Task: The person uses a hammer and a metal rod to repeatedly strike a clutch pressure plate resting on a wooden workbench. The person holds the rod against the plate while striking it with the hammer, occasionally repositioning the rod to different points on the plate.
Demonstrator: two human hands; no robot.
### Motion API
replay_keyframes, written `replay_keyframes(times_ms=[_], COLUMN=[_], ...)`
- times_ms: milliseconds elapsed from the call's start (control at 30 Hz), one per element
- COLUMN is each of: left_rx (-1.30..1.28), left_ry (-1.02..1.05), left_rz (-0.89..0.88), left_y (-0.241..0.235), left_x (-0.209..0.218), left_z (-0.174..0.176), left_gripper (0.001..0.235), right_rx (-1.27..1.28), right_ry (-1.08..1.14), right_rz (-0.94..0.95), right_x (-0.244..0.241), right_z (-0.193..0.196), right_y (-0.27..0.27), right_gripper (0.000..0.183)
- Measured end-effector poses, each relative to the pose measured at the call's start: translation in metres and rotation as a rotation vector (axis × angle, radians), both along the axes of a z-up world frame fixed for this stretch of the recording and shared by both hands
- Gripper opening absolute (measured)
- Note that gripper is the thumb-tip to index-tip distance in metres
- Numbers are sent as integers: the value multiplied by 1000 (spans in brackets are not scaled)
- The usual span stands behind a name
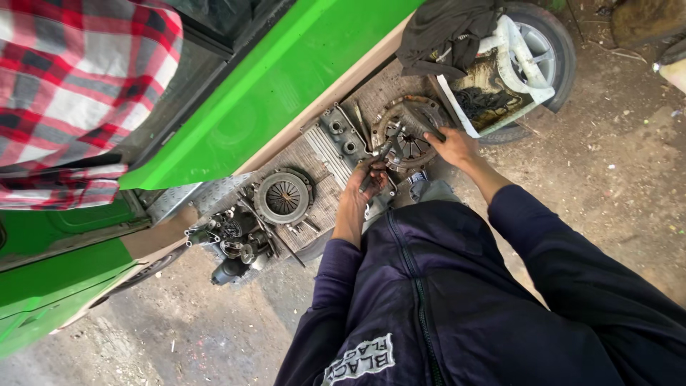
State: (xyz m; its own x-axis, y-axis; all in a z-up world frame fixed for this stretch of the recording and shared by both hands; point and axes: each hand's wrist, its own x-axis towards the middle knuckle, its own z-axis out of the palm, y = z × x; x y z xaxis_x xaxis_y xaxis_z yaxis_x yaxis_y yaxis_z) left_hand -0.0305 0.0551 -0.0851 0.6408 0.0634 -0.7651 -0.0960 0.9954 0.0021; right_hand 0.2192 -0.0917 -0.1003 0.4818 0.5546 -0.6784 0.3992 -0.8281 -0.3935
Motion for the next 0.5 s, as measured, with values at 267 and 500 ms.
replay_keyframes(times_ms=[267, 500], left_rx=[48, 12], left_ry=[43, 31], left_rz=[3, 25], left_y=[-10, -11], left_x=[6, 12], left_z=[2, -12], left_gripper=[20, 19], right_rx=[35, 14], right_ry=[-3, -28], right_rz=[75, 101], right_x=[-3, -1], right_z=[16, 30], right_y=[2, 4], right_gripper=[90, 93])
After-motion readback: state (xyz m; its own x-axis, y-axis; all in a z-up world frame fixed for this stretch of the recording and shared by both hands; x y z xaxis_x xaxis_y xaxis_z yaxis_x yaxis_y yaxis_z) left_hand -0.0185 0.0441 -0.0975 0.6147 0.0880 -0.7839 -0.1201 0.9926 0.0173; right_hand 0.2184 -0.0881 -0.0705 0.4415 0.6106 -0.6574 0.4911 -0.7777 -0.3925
